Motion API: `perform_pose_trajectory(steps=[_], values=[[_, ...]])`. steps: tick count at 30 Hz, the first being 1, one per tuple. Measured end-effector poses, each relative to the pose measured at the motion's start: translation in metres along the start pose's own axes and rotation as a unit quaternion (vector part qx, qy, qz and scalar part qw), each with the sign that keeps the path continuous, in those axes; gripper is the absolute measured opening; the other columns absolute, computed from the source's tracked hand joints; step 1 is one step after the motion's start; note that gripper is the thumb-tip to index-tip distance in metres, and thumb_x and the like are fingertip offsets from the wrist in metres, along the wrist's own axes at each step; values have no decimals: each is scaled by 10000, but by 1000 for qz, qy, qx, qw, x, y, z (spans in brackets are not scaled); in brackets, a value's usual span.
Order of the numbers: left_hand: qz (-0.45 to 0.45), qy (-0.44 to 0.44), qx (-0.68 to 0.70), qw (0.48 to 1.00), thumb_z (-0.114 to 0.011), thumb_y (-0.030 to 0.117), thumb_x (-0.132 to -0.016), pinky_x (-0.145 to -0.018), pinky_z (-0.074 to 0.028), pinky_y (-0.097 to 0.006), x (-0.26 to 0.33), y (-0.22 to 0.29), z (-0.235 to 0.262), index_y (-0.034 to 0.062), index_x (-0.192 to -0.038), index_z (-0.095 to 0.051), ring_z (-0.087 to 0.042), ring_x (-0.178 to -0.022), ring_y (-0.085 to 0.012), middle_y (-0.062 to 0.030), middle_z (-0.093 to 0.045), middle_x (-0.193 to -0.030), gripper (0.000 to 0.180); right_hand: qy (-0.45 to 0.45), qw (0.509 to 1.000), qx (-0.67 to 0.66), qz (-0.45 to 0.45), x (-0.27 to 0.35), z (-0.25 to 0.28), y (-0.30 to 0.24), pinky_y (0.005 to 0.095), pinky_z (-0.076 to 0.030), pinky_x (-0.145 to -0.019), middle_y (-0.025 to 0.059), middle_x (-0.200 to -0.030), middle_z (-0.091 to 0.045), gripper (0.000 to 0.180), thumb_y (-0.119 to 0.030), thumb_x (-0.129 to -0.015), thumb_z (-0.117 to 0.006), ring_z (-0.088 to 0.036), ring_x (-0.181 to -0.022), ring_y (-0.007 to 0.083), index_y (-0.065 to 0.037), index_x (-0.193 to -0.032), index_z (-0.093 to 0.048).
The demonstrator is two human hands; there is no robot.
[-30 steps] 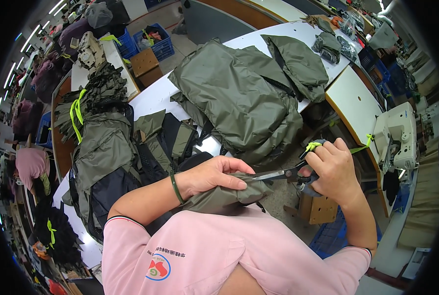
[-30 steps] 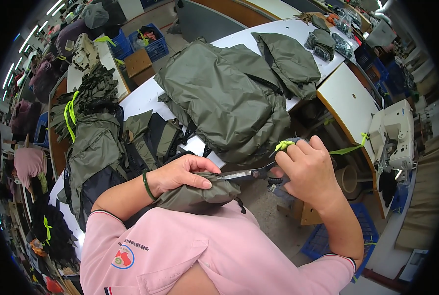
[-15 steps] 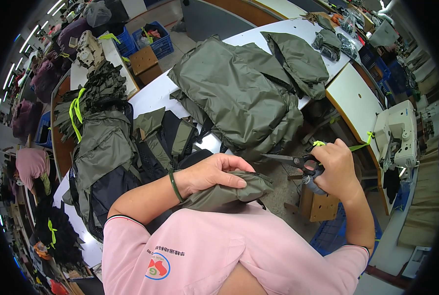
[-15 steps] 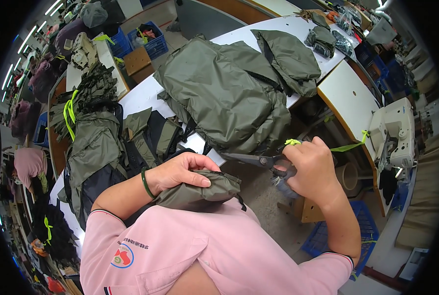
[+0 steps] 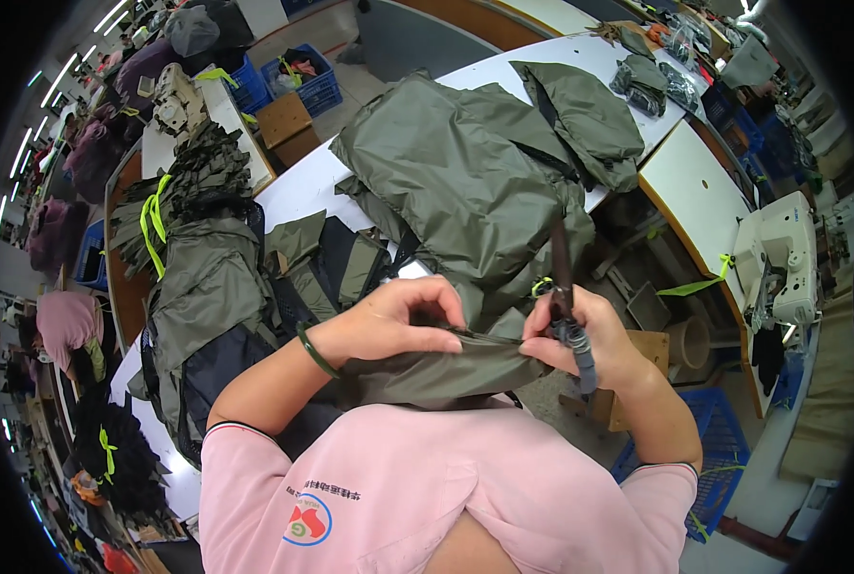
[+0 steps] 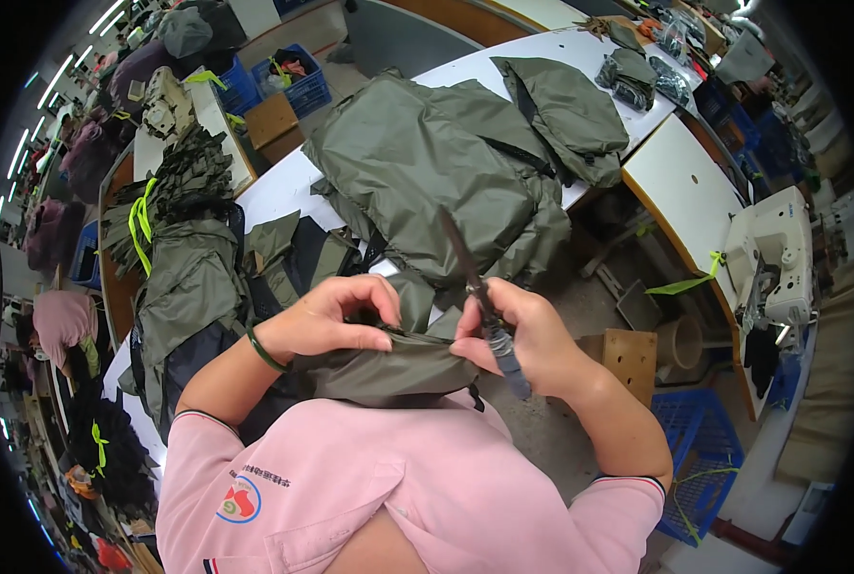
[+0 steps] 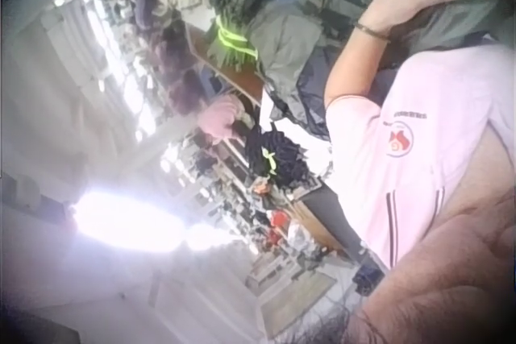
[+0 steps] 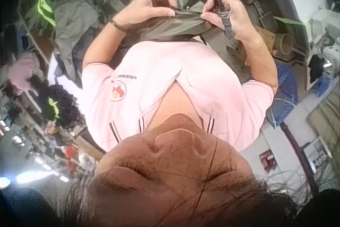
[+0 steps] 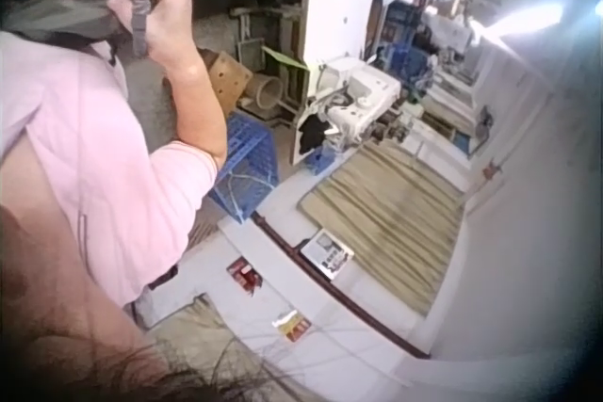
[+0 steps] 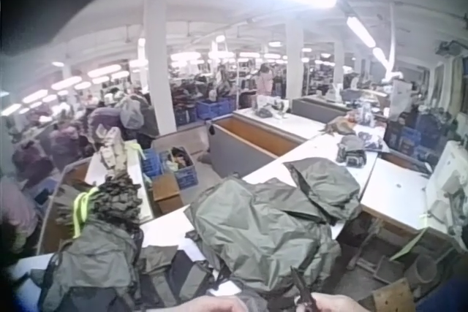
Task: The recorder uses scissors to trim excess fabric and straps from a large green tactical-style backpack.
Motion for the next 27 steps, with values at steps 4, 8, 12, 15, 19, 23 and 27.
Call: perform_pose_trajectory(steps=[4,8,12,15,19,23,27], values=[[-23,6,-71,997,-720,119,-875,-882,-453,-284,4,4,12,36,-967,-620,-570,-969,-135,-39,-603,-1033,159,-1,999,-36,-18,3,4,6,232,-469,-668,26,-839,-623,250,23,-785,-747,-561,-744,73,-40,-886,-527],[-74,8,-165,984,-707,144,-886,-941,-433,-331,-2,13,2,38,-976,-633,-565,-1053,-195,-77,-603,-1093,157,-10,999,-40,3,1,5,6,233,-474,-671,40,-851,-632,261,25,-788,-746,-564,-747,76,-40,-903,-521],[-25,-35,-76,996,-699,131,-897,-904,-439,-285,-4,-7,-1,25,-994,-610,-564,-992,-134,-38,-613,-1057,169,-7,999,-37,18,5,6,8,237,-474,-673,49,-854,-632,265,36,-790,-741,-568,-753,83,-41,-904,-515],[80,-46,81,992,-701,113,-896,-845,-442,-241,-1,-20,-6,25,-986,-599,-539,-917,-76,8,-602,-996,162,0,999,-53,5,6,7,13,241,-474,-675,58,-858,-632,267,54,-793,-731,-572,-760,92,-44,-902,-507],[77,-53,134,987,-708,124,-897,-778,-436,-217,0,-15,-18,45,-994,-576,-512,-857,-36,38,-584,-918,182,12,998,-55,14,5,8,15,248,-475,-674,58,-848,-624,271,68,-795,-722,-576,-765,98,-45,-898,-499],[98,-42,151,983,-734,63,-857,-730,-444,-200,3,-26,-25,44,-980,-587,-519,-810,-25,44,-580,-896,192,30,999,-40,3,5,8,22,235,-462,-662,30,-814,-613,246,56,-798,-726,-570,-765,78,-44,-880,-516],[141,-3,167,976,-736,18,-831,-724,-467,-196,5,-28,-25,37,-954,-619,-565,-789,-30,34,-630,-887,171,33,995,85,-49,7,17,15,270,-456,-634,25,-772,-617,245,-47,-775,-781,-579,-710,121,-44,-840,-545]])
Point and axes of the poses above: each hand's wrist, its own x-axis away from the middle knuckle, its own z-axis out of the back of the hand, y = z × x, the point moved 8 cm from there along -x, towards the middle knuckle
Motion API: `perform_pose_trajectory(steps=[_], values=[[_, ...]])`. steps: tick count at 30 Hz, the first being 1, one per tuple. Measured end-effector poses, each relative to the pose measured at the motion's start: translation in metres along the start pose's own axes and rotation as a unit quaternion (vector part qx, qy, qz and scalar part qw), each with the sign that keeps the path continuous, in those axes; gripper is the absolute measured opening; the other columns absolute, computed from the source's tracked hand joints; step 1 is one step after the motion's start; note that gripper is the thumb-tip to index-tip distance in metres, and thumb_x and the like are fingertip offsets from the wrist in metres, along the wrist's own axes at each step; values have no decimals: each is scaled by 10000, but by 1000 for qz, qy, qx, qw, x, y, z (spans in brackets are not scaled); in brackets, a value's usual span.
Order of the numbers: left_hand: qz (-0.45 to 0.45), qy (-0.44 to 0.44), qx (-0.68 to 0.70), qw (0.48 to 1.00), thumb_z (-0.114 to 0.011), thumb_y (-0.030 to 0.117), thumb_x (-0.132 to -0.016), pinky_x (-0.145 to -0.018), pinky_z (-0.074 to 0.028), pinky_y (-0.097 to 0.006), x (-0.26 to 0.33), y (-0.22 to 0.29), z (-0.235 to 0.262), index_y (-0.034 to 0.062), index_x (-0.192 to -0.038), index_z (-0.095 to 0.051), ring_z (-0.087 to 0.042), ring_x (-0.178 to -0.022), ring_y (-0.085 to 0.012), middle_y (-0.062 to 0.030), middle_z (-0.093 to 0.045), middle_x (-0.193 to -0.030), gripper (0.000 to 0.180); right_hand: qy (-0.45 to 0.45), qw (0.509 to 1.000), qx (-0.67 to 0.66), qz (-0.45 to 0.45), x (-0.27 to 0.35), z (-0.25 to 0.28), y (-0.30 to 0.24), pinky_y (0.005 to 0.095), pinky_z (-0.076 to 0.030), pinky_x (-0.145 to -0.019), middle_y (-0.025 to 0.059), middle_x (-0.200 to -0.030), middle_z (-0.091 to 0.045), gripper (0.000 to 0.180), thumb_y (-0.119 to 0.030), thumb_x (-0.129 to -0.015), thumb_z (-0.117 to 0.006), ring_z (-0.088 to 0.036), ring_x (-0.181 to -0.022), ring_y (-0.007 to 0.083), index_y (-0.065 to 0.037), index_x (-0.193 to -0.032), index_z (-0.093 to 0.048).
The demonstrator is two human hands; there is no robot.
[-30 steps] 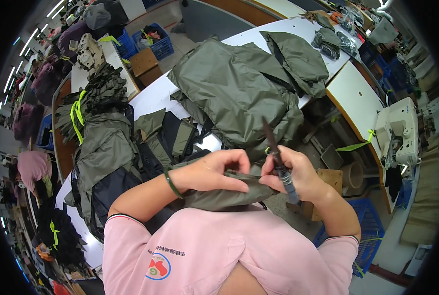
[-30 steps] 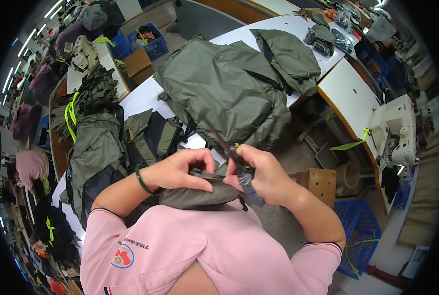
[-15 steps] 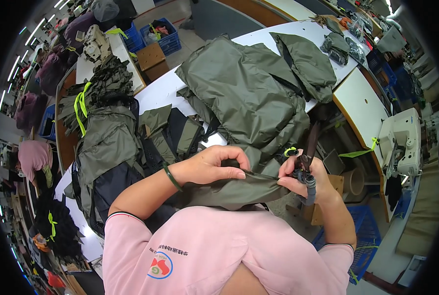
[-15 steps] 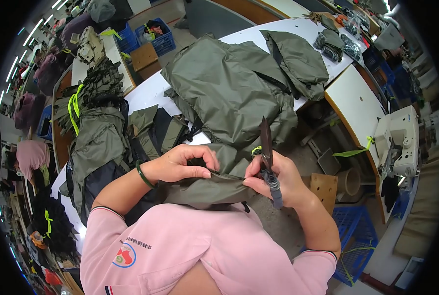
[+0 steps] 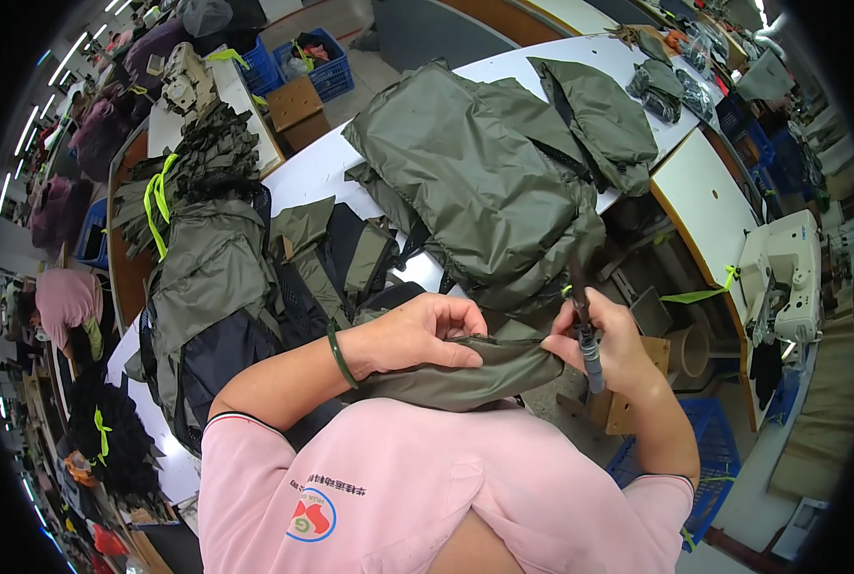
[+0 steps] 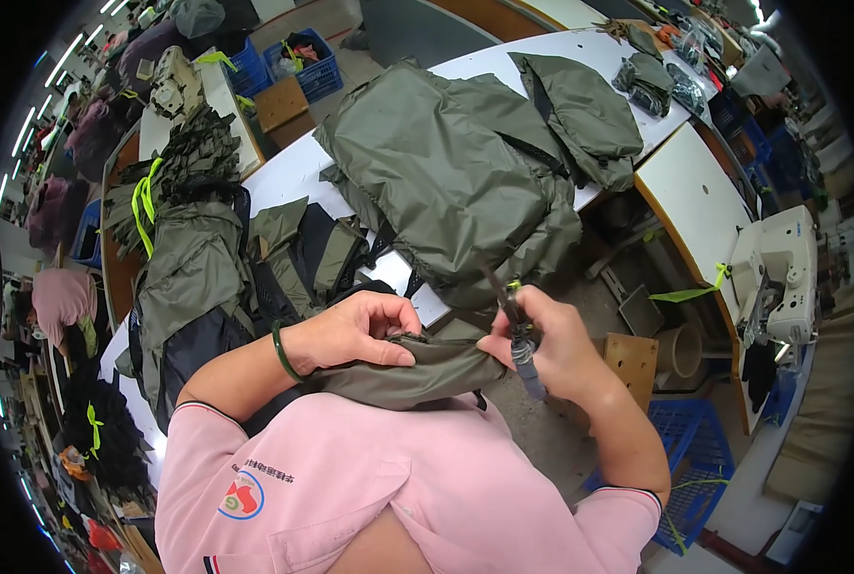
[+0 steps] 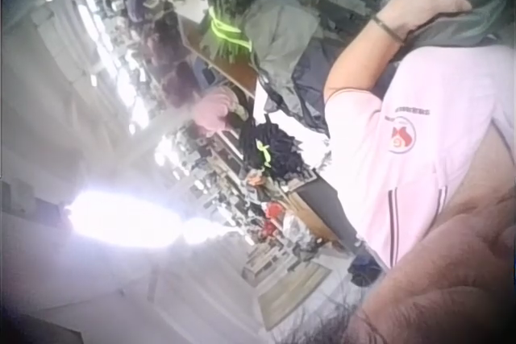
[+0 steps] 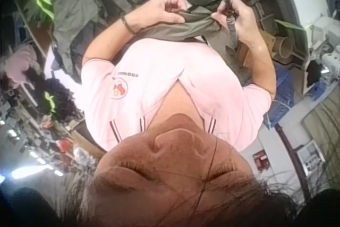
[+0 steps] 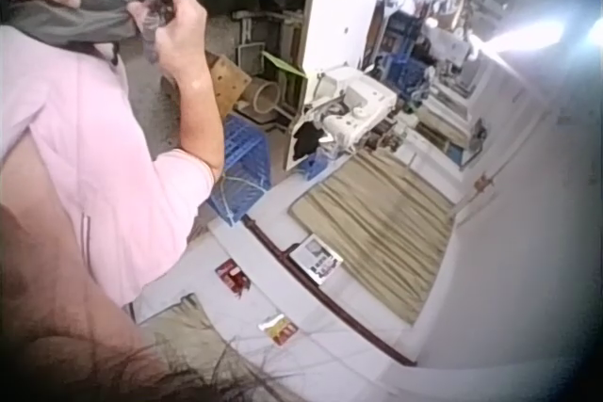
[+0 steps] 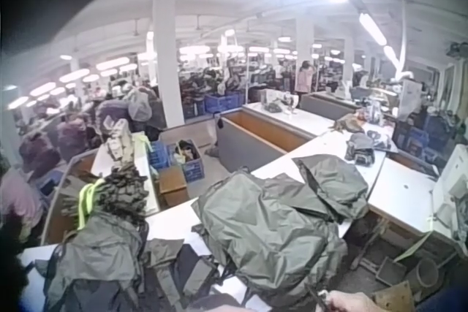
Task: The recorder uses scissors to trim excess fabric and straps from a large green tactical-style backpack.
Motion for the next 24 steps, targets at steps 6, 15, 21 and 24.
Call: perform_pose_trajectory(steps=[6,15,21,24], values=[[-2,40,53,998,-744,-2,-811,-750,-483,-192,1,-6,6,32,-965,-630,-603,-824,-36,14,-657,-913,194,67,831,500,232,11,21,-68,380,-376,-643,69,-725,-562,336,-165,-583,-790,-553,-707,275,-56,-819,-578],[-15,45,26,999,-739,-26,-814,-750,-494,-210,1,-1,-4,37,-958,-607,-596,-809,-49,8,-643,-901,205,-32,841,502,200,12,14,-62,377,-384,-650,81,-742,-579,325,-207,-618,-797,-562,-723,268,-61,-827,-594],[-29,34,21,999,-731,-34,-810,-718,-476,-207,2,-1,-5,41,-945,-607,-576,-786,-45,17,-635,-884,198,-33,846,497,190,15,11,-54,381,-387,-638,88,-684,-587,287,-215,-654,-794,-580,-685,281,-70,-802,-595],[-37,34,18,999,-731,-32,-812,-714,-473,-205,3,0,-6,41,-943,-607,-569,-779,-41,20,-629,-877,195,-35,849,495,179,16,11,-48,381,-389,-625,91,-655,-584,271,-210,-662,-790,-585,-657,289,-67,-777,-591]])
Point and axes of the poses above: each hand's wrist, its own x-axis away from the middle knuckle, its own z-axis out of the back of the hand, y = z × x, the point moved 8 cm from there along -x, towards the middle knuckle
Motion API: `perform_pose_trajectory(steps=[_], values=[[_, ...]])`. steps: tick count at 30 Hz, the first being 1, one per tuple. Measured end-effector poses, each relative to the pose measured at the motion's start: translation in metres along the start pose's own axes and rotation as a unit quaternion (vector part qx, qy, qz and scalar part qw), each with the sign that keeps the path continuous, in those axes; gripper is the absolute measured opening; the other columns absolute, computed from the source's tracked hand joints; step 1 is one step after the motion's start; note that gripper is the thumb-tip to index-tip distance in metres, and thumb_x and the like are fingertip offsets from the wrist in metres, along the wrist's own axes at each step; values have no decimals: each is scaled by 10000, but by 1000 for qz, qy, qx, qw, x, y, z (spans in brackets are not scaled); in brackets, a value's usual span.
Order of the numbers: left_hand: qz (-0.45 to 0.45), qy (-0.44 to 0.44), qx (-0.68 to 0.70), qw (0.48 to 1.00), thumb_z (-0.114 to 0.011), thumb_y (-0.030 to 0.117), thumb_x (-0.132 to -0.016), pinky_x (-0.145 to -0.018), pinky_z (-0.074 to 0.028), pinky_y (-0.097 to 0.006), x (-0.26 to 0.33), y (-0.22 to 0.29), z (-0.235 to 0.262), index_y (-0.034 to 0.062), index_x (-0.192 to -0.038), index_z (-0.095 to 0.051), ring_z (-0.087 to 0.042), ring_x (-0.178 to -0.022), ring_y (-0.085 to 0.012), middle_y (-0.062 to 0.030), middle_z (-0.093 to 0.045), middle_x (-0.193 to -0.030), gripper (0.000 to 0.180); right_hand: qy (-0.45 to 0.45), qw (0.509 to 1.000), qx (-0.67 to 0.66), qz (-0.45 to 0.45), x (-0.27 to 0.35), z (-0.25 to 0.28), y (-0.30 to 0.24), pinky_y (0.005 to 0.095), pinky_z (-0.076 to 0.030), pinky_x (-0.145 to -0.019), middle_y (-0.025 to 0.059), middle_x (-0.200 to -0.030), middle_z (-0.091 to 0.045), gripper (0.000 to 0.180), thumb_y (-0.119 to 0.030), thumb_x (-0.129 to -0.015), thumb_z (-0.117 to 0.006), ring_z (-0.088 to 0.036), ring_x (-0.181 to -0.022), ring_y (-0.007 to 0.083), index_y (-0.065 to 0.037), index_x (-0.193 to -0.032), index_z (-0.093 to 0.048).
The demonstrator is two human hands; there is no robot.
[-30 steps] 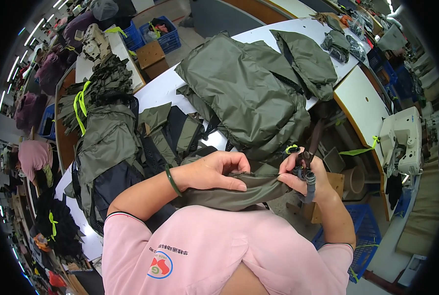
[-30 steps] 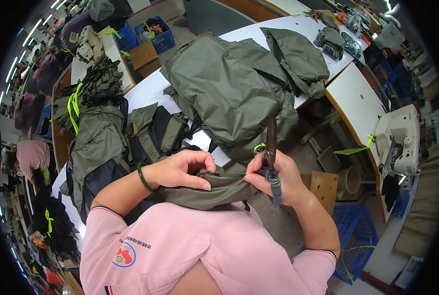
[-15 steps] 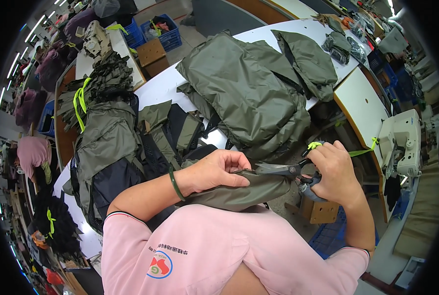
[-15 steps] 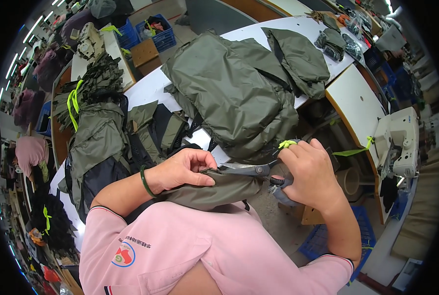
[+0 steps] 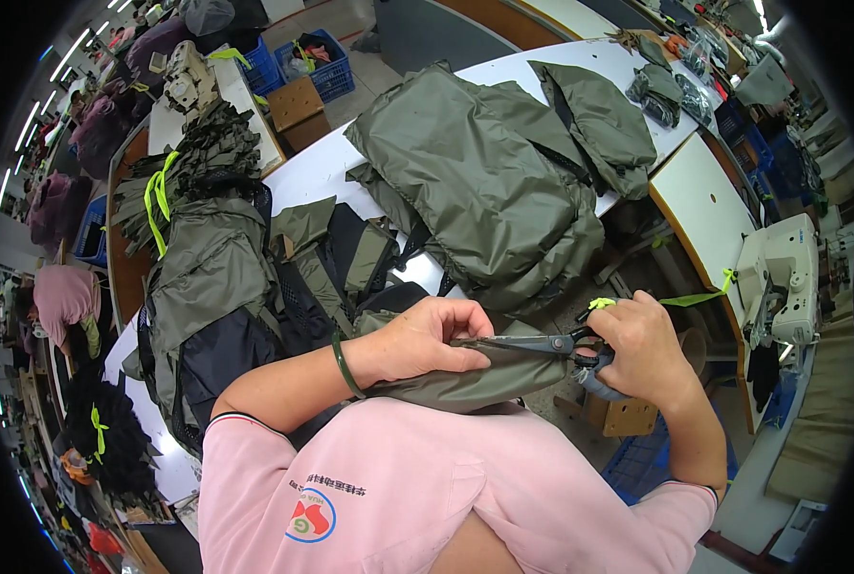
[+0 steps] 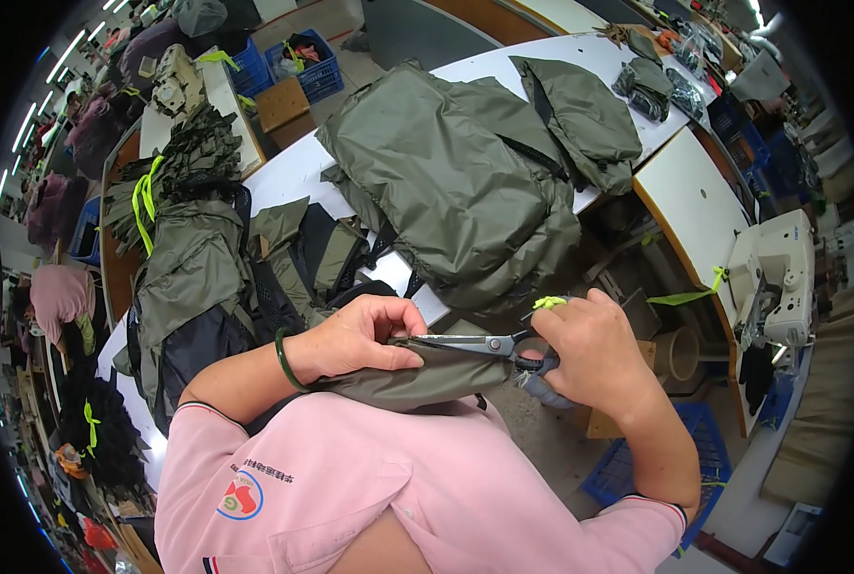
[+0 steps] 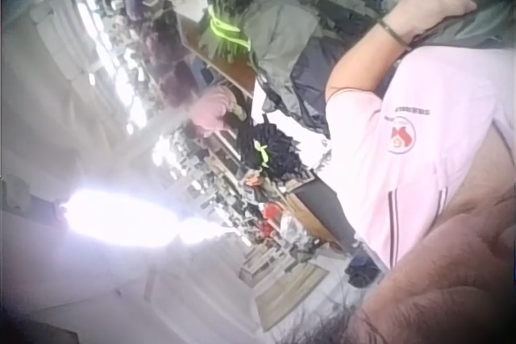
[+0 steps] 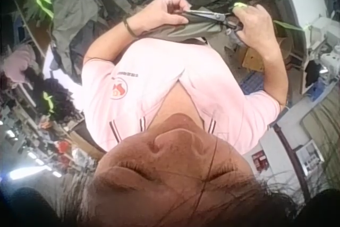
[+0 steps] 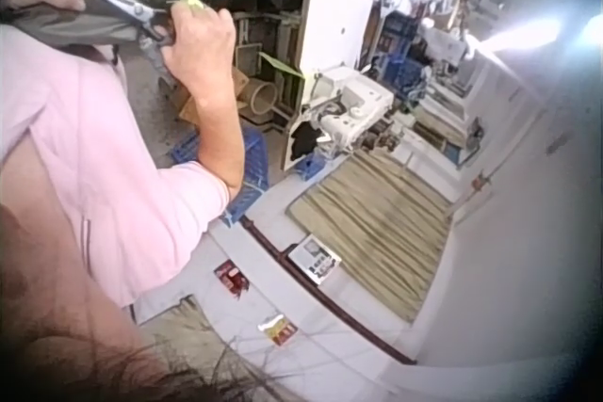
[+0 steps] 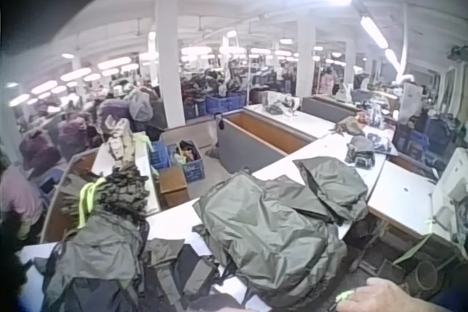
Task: The recorder uses scissors to trim excess fabric and straps from a large green tactical-style backpack.
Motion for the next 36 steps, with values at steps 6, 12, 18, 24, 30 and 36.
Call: perform_pose_trajectory(steps=[6,12,18,24,30,36], values=[[-3,10,-21,1000,-730,-23,-817,-706,-466,-200,0,2,0,41,-948,-610,-563,-774,-37,26,-621,-869,188,-13,1000,-4,-13,4,-8,1,379,-390,-624,87,-634,-580,243,-190,-671,-780,-589,-643,288,-66,-752,-587],[5,3,-26,1000,-729,-22,-819,-708,-465,-196,-1,0,-2,45,-954,-614,-566,-781,-33,30,-622,-870,190,16,1000,-9,2,-2,6,-8,381,-377,-649,81,-665,-585,261,-196,-666,-781,-578,-661,274,-68,-786,-588],[18,0,-21,1000,-726,-26,-820,-708,-464,-195,-3,-3,-3,43,-958,-617,-560,-775,-30,36,-619,-863,189,-12,1000,-6,1,-7,4,-9,379,-376,-654,82,-666,-584,255,-196,-667,-775,-578,-664,274,-69,-772,-580],[18,-4,-20,1000,-723,-27,-823,-714,-467,-198,-1,-4,-4,36,-954,-628,-563,-775,-32,30,-628,-871,174,-28,1000,-7,4,-5,-2,-9,376,-389,-648,97,-599,-565,273,-212,-677,-767,-588,-622,296,-70,-676,-534],[17,-11,-13,1000,-718,-34,-821,-713,-466,-201,-3,-6,-5,31,-942,-627,-560,-776,-36,24,-627,-874,165,-60,998,-6,-12,4,-15,-2,382,-397,-627,99,-582,-558,262,-207,-666,-766,-587,-605,301,-73,-689,-542],[12,-13,-21,1000,-706,-41,-827,-710,-463,-207,-2,-4,-6,45,-861,-585,-548,-798,-37,21,-610,-880,152,-20,956,-250,-152,-1,-9,13,375,-459,-631,141,-685,-605,344,-238,-718,-827,-595,-669,360,-20,-812,-577]])
Point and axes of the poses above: each hand's wrist, its own x-axis away from the middle knuckle, its own z-axis out of the back of the hand, y = z × x, the point moved 8 cm from there along -x, towards the middle knuckle
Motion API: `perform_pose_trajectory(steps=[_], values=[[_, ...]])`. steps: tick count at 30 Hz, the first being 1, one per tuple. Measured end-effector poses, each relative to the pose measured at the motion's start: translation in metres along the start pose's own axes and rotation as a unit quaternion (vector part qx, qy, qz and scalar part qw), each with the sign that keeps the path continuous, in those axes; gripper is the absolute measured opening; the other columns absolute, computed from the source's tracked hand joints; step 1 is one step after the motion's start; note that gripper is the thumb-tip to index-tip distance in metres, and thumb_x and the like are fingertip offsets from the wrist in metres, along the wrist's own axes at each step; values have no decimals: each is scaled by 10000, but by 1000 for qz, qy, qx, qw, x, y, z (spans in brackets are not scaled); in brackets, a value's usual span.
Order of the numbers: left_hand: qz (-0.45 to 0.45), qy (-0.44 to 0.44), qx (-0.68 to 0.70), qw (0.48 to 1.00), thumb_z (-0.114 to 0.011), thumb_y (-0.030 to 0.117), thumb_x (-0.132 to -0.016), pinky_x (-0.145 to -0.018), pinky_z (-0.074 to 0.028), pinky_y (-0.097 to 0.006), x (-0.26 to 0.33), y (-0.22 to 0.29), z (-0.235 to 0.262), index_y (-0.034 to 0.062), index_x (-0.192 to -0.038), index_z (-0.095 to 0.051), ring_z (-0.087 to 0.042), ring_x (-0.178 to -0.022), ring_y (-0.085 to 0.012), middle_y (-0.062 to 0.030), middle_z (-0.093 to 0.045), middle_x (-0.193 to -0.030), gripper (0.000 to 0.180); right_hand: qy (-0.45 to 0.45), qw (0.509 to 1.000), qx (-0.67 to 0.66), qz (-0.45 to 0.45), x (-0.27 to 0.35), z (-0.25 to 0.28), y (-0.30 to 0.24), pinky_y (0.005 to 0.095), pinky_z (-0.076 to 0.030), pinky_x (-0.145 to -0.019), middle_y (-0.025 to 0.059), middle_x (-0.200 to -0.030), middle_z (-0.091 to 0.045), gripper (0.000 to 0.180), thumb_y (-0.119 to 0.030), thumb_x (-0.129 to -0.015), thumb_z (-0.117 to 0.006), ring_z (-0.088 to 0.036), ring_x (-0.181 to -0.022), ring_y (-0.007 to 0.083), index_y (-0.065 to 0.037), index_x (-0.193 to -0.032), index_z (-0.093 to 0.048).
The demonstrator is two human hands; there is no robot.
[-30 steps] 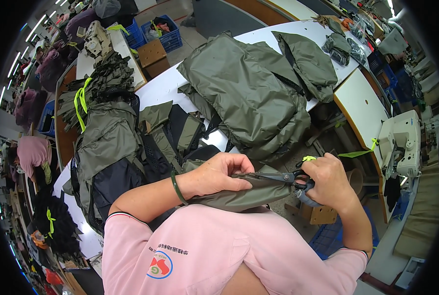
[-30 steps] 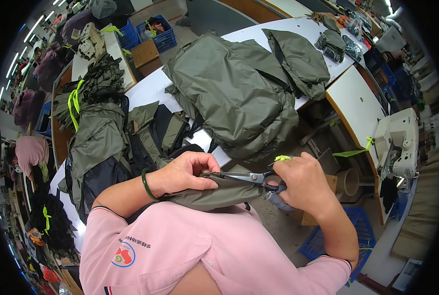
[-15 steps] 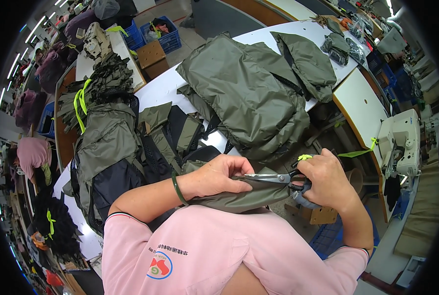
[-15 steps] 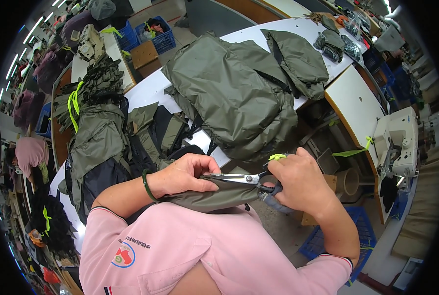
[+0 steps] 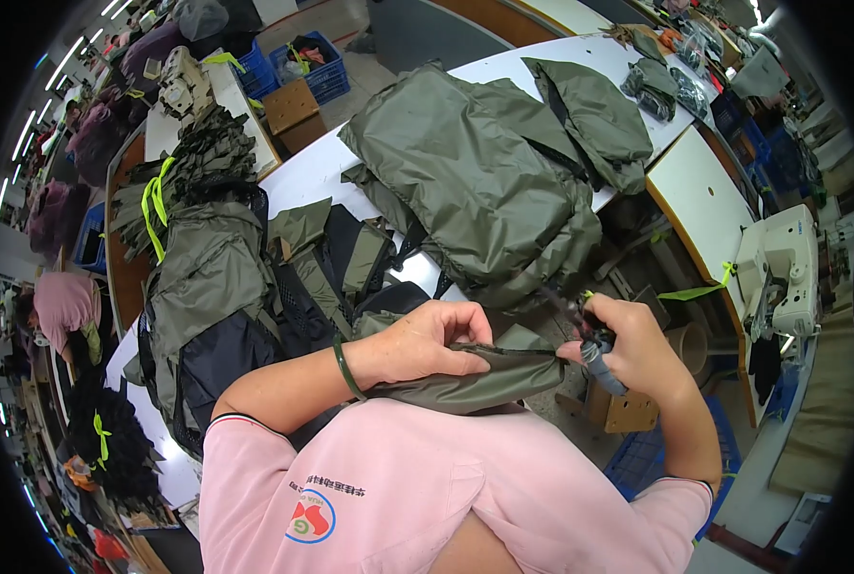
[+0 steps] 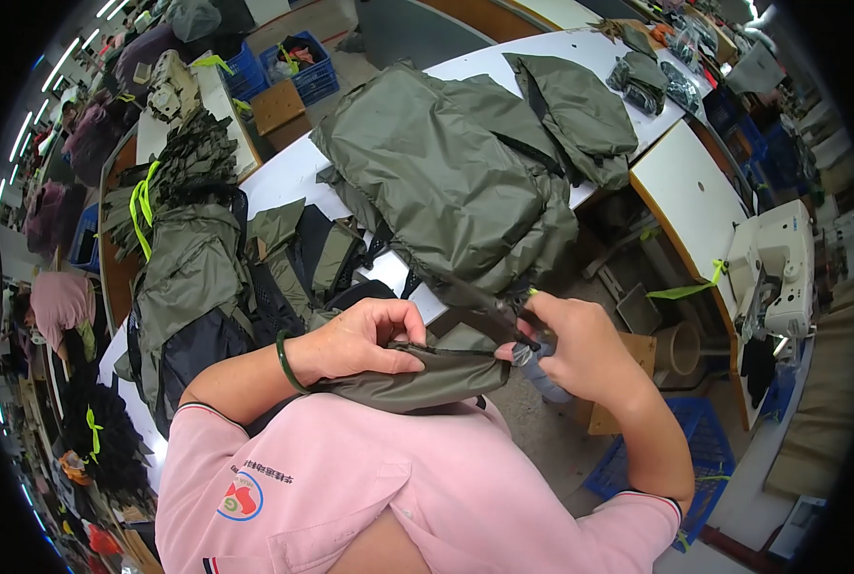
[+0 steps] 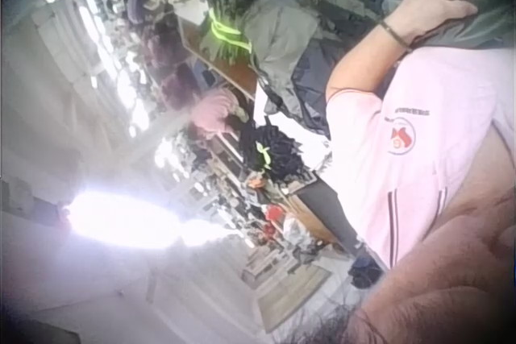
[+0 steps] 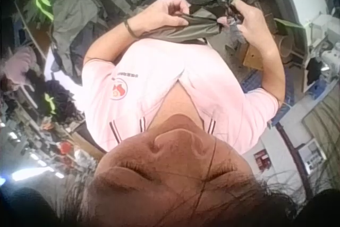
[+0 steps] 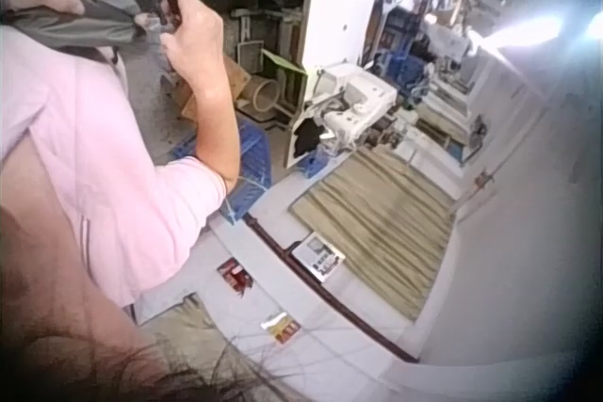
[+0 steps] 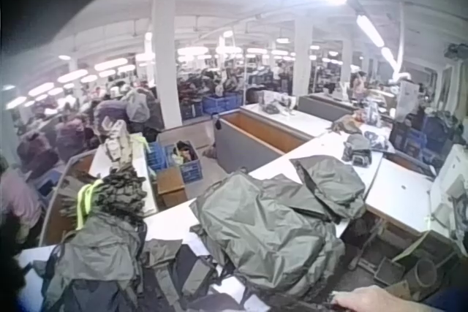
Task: The recorder uses scissors to trim excess fabric and straps from a large green tactical-style backpack.
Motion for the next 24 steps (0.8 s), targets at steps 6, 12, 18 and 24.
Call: perform_pose_trajectory(steps=[6,12,18,24], values=[[-311,125,-402,852,-712,-44,-743,-667,-450,-299,19,49,-6,74,-778,-493,-578,-763,-205,-60,-600,-912,251,-83,982,-168,11,-1,-36,-4,308,-477,-641,99,-768,-629,308,-127,-762,-808,-568,-672,159,4,-885,-557],[-486,108,-519,695,-708,-47,-722,-691,-437,-355,45,57,-18,65,-794,-521,-526,-725,-237,-73,-578,-924,230,-107,970,-213,36,10,-42,-3,289,-468,-628,89,-760,-632,274,-97,-760,-795,-570,-672,144,-7,-884,-569],[-520,93,-538,657,-669,-42,-744,-745,-466,-377,58,52,-20,39,-895,-607,-552,-696,-211,-78,-586,-915,182,-81,979,-189,3,22,-27,10,307,-465,-606,84,-746,-627,292,-132,-736,-825,-578,-642,164,-19,-849,-581],[-537,52,-541,645,-643,-15,-732,-757,-475,-383,62,48,-22,30,-897,-610,-570,-710,-218,-98,-606,-935,174,91,963,174,183,26,13,-26,381,-402,-600,64,-718,-587,331,-147,-600,-824,-570,-658,271,-45,-805,-584]])
Point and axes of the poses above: each hand's wrist, its own x-axis away from the middle knuckle, its own z-axis out of the back of the hand, y = z × x, the point moved 8 cm from there along -x, towards the middle knuckle
